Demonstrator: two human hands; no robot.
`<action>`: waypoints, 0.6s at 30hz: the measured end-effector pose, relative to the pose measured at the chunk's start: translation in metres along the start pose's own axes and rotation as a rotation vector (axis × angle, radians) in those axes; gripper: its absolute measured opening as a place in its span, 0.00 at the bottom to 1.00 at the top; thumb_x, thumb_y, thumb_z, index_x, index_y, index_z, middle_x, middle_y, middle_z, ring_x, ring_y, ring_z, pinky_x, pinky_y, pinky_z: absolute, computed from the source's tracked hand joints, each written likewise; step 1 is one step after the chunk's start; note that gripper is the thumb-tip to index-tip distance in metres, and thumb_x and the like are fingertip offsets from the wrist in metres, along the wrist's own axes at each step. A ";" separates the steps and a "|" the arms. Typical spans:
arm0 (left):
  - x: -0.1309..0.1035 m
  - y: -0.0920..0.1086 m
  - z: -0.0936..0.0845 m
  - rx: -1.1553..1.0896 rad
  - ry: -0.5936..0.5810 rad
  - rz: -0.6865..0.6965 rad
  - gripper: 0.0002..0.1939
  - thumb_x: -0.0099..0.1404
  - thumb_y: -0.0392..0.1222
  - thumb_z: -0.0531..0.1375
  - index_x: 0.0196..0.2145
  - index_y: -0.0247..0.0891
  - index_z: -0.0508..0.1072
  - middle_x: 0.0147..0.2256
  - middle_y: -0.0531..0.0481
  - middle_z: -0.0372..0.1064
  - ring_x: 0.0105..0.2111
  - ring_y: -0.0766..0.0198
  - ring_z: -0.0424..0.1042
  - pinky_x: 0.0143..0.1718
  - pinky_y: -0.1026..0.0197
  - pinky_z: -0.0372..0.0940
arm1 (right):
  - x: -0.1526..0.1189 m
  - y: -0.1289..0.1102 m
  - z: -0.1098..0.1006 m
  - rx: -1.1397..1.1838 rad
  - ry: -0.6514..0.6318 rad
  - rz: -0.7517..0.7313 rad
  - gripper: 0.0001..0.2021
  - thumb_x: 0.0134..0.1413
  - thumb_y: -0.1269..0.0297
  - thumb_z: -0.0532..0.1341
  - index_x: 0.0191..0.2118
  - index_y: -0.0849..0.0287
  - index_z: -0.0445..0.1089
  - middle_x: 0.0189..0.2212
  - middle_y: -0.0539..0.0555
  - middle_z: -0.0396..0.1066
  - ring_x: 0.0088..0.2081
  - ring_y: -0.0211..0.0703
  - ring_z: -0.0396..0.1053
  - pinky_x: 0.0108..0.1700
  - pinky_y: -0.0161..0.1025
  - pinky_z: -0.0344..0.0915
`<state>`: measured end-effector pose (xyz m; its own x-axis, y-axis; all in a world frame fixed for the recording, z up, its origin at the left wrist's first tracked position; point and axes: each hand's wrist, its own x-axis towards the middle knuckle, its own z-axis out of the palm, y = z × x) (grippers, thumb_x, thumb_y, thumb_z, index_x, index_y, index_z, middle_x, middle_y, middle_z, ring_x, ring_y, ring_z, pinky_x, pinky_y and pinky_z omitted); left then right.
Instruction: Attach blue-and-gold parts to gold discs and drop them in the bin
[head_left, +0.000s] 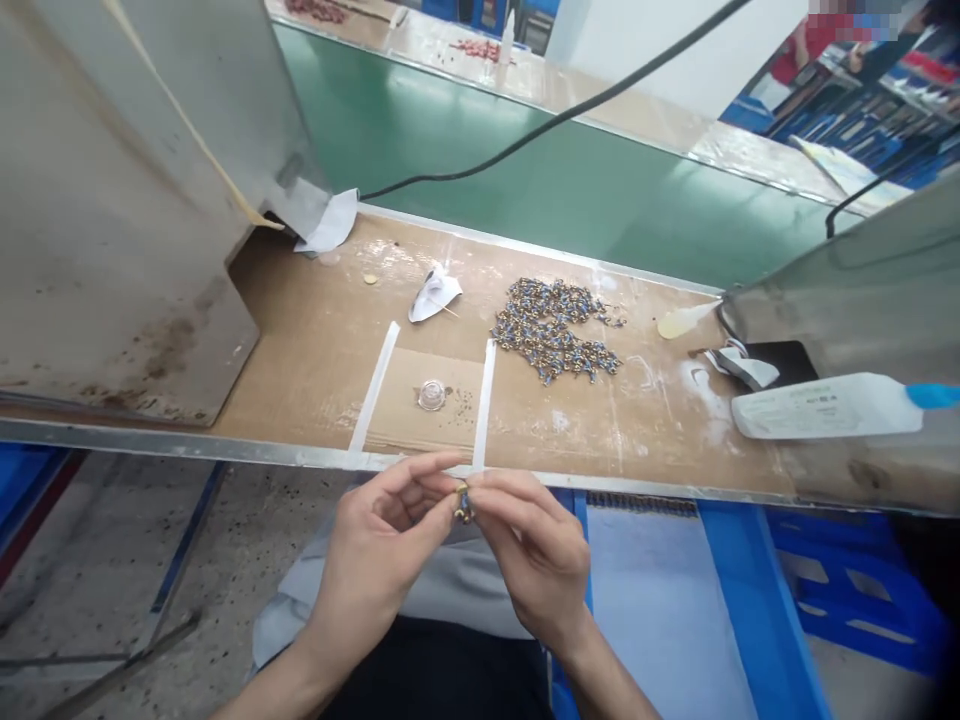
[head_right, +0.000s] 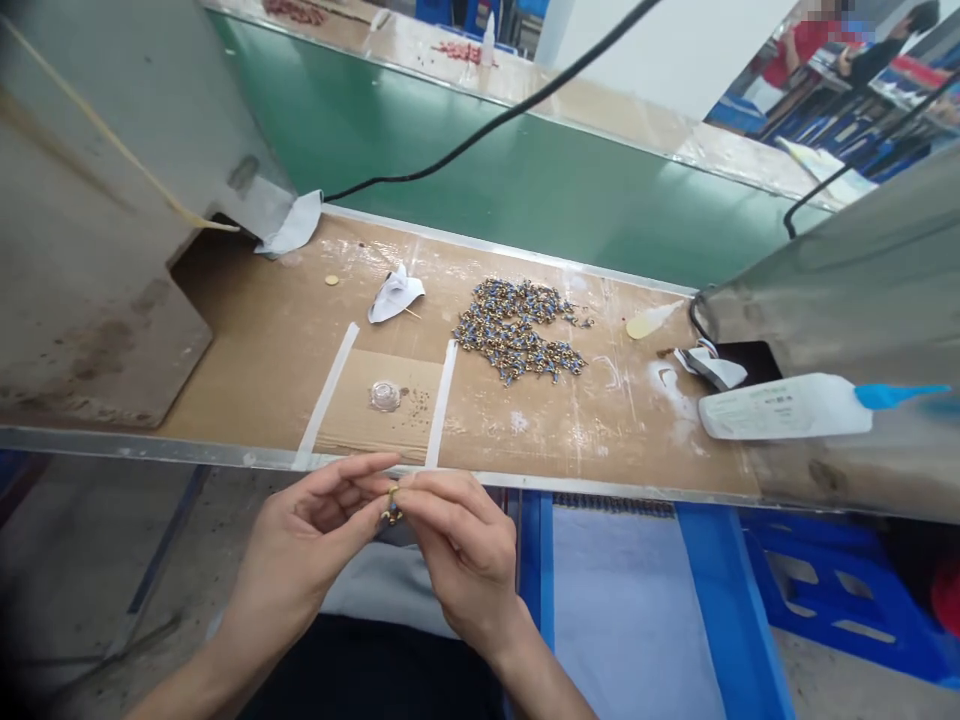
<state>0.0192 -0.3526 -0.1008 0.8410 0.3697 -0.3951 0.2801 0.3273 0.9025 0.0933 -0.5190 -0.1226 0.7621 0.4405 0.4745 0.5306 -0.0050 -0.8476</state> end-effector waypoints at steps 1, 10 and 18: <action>0.000 -0.002 0.004 -0.015 -0.020 -0.016 0.19 0.66 0.47 0.79 0.53 0.40 0.87 0.41 0.46 0.88 0.40 0.60 0.86 0.47 0.64 0.81 | -0.005 0.001 -0.003 -0.011 0.020 -0.041 0.21 0.71 0.82 0.68 0.60 0.51 0.82 0.51 0.54 0.84 0.51 0.44 0.83 0.52 0.44 0.84; -0.009 -0.019 0.042 -0.068 -0.383 -0.165 0.15 0.73 0.45 0.76 0.54 0.41 0.87 0.49 0.42 0.88 0.48 0.54 0.87 0.56 0.54 0.81 | -0.062 -0.007 -0.057 -0.055 0.151 0.126 0.16 0.68 0.80 0.70 0.53 0.51 0.84 0.46 0.55 0.84 0.46 0.47 0.83 0.46 0.44 0.83; 0.002 -0.036 0.007 0.354 -0.221 -0.151 0.19 0.68 0.52 0.78 0.54 0.44 0.87 0.52 0.46 0.88 0.48 0.48 0.89 0.56 0.54 0.83 | -0.148 0.095 -0.160 -0.365 0.650 0.791 0.20 0.68 0.51 0.66 0.54 0.61 0.81 0.43 0.60 0.85 0.39 0.49 0.83 0.46 0.47 0.82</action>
<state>0.0137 -0.3699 -0.1332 0.8462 0.1336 -0.5158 0.5166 0.0312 0.8556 0.0904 -0.7283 -0.2355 0.9301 -0.3640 -0.0485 -0.2004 -0.3924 -0.8977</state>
